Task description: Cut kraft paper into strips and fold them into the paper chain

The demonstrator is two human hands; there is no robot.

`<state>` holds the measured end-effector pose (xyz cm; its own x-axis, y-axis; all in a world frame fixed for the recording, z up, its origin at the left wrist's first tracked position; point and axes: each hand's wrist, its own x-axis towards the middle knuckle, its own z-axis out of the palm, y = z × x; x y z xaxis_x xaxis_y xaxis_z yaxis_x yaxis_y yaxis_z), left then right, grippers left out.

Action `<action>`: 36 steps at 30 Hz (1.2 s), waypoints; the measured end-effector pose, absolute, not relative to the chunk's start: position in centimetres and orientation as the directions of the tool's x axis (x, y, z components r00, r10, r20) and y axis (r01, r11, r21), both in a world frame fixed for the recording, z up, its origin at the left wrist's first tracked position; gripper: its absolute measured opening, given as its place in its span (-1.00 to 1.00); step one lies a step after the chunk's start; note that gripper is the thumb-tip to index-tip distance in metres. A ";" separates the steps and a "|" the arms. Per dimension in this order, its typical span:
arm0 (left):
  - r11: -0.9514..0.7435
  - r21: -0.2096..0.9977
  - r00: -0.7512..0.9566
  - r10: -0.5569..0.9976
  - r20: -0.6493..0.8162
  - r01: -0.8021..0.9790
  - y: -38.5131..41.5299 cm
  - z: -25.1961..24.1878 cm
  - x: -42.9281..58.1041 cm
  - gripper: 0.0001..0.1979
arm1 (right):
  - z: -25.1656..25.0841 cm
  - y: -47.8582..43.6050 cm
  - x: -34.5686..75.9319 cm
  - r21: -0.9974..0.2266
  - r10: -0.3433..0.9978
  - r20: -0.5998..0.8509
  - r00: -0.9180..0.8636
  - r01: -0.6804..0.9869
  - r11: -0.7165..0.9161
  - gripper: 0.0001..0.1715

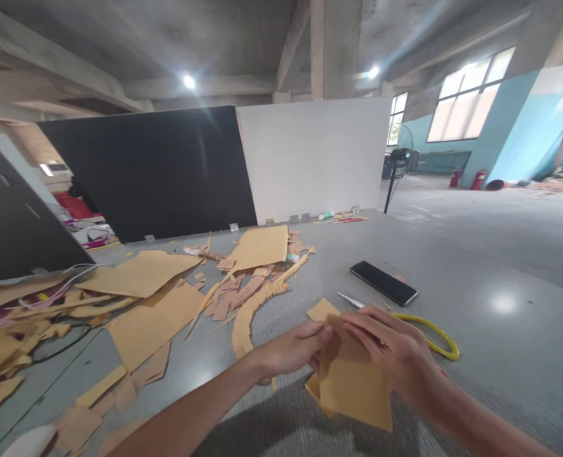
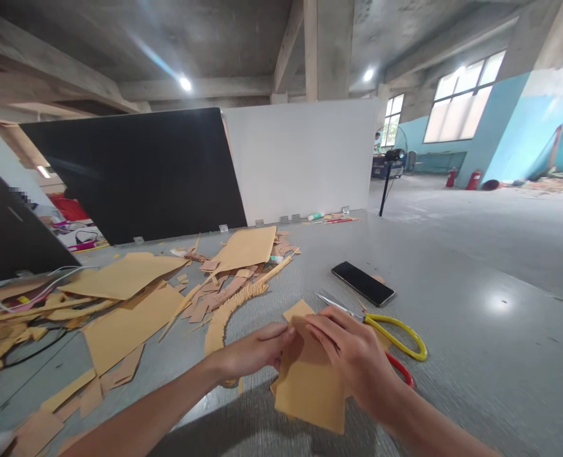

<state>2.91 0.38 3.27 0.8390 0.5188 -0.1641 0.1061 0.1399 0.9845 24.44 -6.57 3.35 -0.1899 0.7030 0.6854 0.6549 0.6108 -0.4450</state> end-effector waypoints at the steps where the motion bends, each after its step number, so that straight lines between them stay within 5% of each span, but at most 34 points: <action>1: 0.128 0.985 0.842 0.515 -0.163 0.112 0.2 3.4 3.0 -0.46 | 3.4 -6.6 24.4 -0.438 0.698 0.689 -0.197 0.654 0.617 -0.70; 14: 0.271 0.954 0.670 0.733 -0.118 -0.128 -0.6 0.0 5.1 -0.38 | 3.3 -6.4 24.0 -0.486 0.777 0.629 -0.023 0.769 0.416 -0.73; 23: 0.109 0.990 0.747 0.665 -0.002 -0.094 -1.5 2.2 5.1 -0.46 | 2.2 -7.2 23.2 -0.487 0.743 0.660 0.111 0.816 0.310 -0.79; 36: 0.037 0.999 0.523 0.852 -0.018 -0.026 -1.4 -0.2 5.1 -0.44 | 1.5 -6.9 23.1 -0.441 0.783 0.621 -0.030 0.812 0.381 -0.81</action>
